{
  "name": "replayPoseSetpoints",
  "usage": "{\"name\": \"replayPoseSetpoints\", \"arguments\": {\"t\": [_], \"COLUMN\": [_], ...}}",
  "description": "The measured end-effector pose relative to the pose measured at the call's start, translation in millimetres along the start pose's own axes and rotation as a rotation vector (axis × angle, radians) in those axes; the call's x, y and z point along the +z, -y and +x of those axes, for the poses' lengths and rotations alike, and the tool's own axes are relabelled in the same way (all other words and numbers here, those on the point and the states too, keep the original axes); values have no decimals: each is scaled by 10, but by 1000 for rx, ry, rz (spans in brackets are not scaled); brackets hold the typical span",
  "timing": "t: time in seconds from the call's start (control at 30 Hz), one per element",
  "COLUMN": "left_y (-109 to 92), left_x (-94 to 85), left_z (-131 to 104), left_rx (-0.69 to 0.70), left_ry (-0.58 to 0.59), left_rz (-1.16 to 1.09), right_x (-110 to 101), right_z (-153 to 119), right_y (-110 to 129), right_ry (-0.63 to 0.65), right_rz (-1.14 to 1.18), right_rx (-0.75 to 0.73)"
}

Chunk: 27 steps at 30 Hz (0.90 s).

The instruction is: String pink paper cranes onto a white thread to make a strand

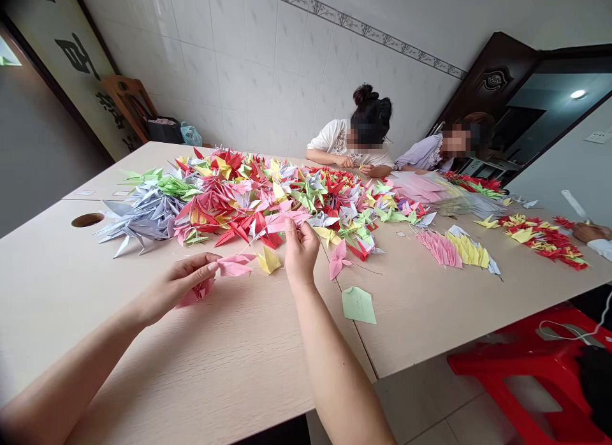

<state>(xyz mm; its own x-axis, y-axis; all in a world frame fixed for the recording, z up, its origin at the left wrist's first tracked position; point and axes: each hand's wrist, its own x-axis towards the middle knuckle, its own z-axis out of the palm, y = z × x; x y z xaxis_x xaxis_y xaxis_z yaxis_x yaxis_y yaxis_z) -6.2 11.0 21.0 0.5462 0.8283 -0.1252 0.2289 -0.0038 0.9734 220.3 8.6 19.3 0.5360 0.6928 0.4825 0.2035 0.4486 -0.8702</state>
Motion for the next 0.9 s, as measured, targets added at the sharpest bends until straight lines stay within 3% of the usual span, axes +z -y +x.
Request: {"name": "replayPoseSetpoints", "arguments": {"t": [0.17, 0.4, 0.57, 0.73, 0.9], "left_y": [41, -42, -102, -58, -53], "left_x": [-14, 23, 32, -28, -11], "left_z": [21, 16, -4, 28, 30], "left_rx": [-68, -75, 4, -9, -88], "left_ry": [-58, -147, -228, -181, -194], "left_rz": [27, -213, -56, -396, -519], "right_x": [17, 46, 92, 112, 111], "right_z": [-20, -51, -98, -119, -127], "right_y": [-9, 16, 68, 97, 93], "right_ry": [34, 60, 110, 140, 143], "right_rz": [27, 68, -27, -67, -81], "right_rx": [8, 24, -25, -37, -33]}}
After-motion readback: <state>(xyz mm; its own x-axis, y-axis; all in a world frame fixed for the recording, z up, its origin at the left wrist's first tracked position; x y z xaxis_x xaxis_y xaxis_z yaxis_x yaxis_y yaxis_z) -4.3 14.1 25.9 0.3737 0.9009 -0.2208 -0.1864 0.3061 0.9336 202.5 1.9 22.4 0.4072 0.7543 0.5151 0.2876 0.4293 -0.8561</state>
